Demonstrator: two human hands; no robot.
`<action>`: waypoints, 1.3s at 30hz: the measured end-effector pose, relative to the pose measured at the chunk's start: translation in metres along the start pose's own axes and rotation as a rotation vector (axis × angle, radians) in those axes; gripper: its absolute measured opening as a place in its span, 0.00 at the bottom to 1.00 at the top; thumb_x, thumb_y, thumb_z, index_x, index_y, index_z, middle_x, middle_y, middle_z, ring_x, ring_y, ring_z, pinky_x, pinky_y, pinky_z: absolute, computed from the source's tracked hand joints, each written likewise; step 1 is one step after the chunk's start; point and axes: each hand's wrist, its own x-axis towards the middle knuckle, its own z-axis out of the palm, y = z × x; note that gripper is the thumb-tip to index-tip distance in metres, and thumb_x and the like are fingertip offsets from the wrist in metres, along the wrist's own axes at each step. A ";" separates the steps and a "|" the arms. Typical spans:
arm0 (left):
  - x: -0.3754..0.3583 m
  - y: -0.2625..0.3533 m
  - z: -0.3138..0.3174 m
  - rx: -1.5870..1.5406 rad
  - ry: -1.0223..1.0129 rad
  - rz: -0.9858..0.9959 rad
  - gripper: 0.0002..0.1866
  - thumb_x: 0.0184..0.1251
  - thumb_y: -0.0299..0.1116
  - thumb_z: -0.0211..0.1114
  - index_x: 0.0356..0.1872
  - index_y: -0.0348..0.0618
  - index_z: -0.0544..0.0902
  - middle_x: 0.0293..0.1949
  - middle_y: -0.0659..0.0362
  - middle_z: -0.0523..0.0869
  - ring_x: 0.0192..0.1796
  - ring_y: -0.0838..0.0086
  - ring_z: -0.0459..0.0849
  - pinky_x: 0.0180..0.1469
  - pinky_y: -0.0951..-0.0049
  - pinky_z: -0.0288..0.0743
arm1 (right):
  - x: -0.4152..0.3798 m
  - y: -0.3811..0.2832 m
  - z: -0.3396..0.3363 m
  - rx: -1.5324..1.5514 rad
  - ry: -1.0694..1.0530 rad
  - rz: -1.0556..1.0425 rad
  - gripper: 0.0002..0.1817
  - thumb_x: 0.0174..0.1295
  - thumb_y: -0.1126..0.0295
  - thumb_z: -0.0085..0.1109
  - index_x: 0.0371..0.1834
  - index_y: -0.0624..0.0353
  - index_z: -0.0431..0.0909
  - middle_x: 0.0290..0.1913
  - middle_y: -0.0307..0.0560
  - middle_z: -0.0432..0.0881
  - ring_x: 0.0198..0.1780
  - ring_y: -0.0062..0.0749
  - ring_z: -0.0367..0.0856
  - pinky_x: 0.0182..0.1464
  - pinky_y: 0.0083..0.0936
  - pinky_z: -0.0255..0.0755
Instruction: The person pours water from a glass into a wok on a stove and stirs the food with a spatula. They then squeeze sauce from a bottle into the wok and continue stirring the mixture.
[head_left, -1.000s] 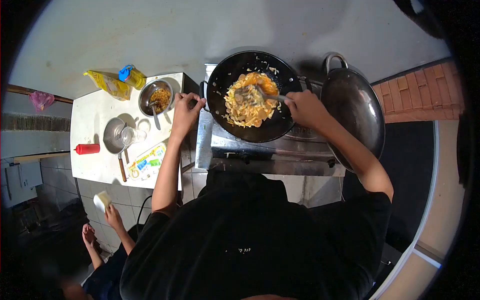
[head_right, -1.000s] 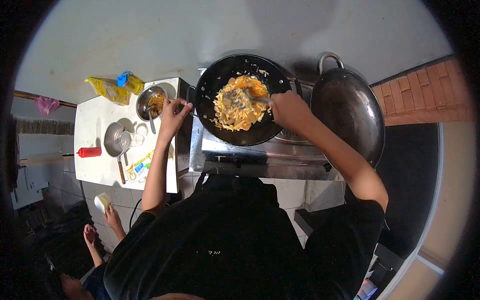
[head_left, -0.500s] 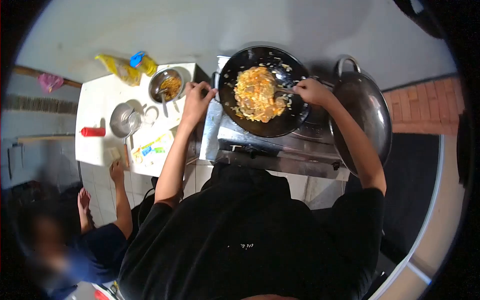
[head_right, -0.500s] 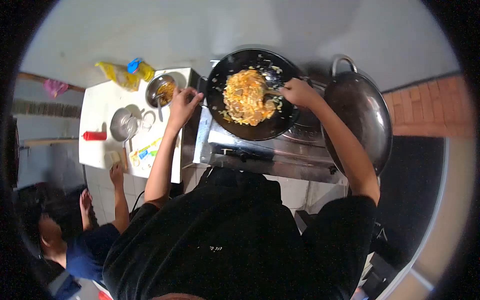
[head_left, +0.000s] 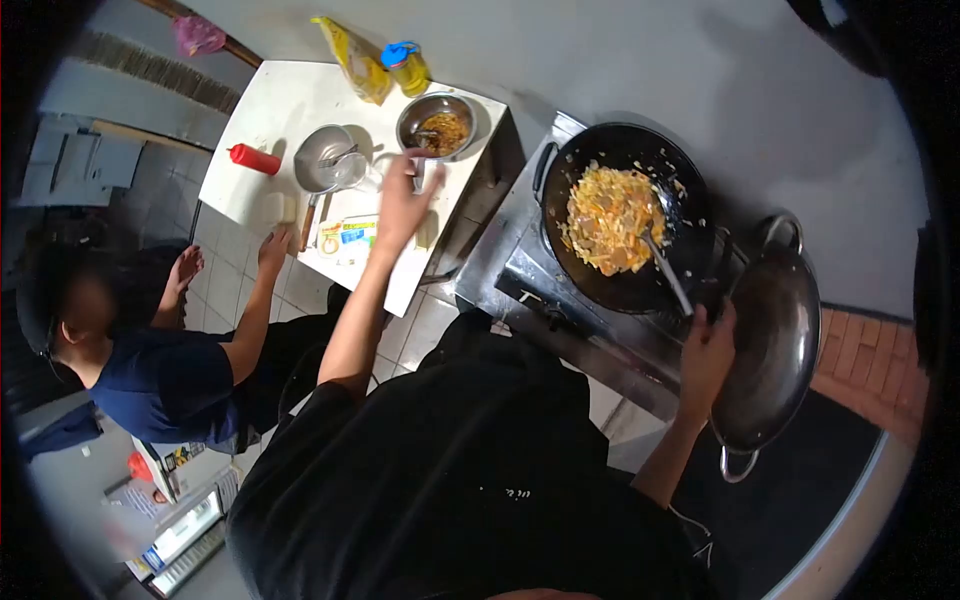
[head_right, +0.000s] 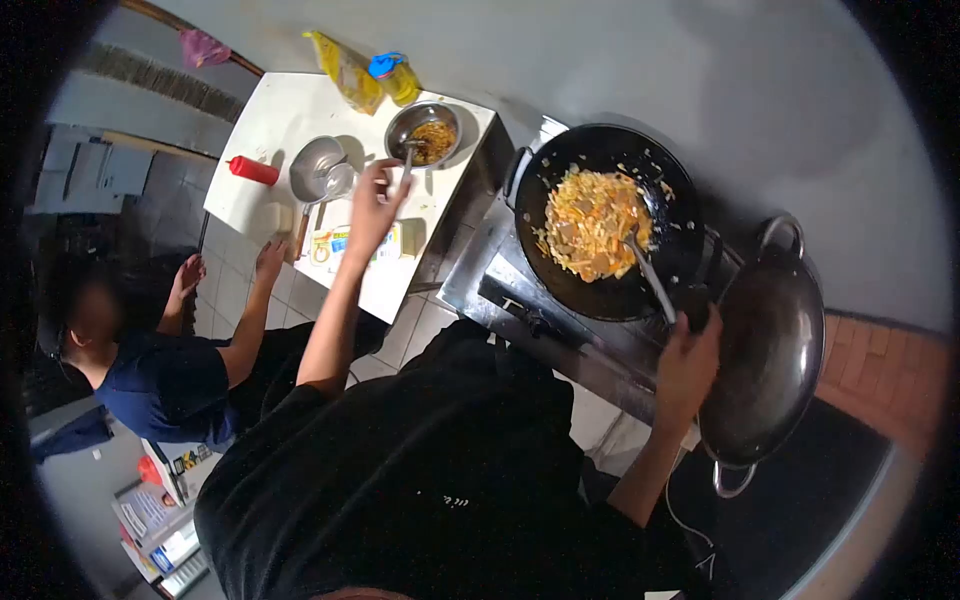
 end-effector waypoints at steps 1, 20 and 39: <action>0.008 -0.035 -0.018 0.021 0.139 0.066 0.19 0.60 0.36 0.73 0.50 0.40 0.80 0.34 0.58 0.76 0.33 0.73 0.73 0.36 0.73 0.71 | -0.005 -0.009 -0.005 -0.064 0.174 -0.025 0.20 0.71 0.63 0.55 0.62 0.61 0.73 0.28 0.45 0.76 0.27 0.25 0.71 0.32 0.23 0.66; 0.200 -0.436 -0.222 0.220 0.925 -0.912 0.64 0.31 0.51 0.87 0.68 0.34 0.54 0.61 0.38 0.67 0.60 0.45 0.75 0.62 0.52 0.78 | -0.112 -0.208 0.089 0.323 -0.409 -0.343 0.18 0.58 0.81 0.61 0.52 0.56 0.77 0.32 0.46 0.75 0.24 0.35 0.78 0.23 0.31 0.72; 0.209 -0.507 -0.255 0.025 0.863 -0.604 0.39 0.35 0.40 0.86 0.50 0.33 0.75 0.48 0.49 0.85 0.48 0.58 0.85 0.52 0.60 0.84 | -0.106 -0.233 0.129 0.342 -0.520 -0.121 0.16 0.61 0.82 0.59 0.52 0.61 0.77 0.30 0.44 0.73 0.21 0.25 0.72 0.24 0.24 0.67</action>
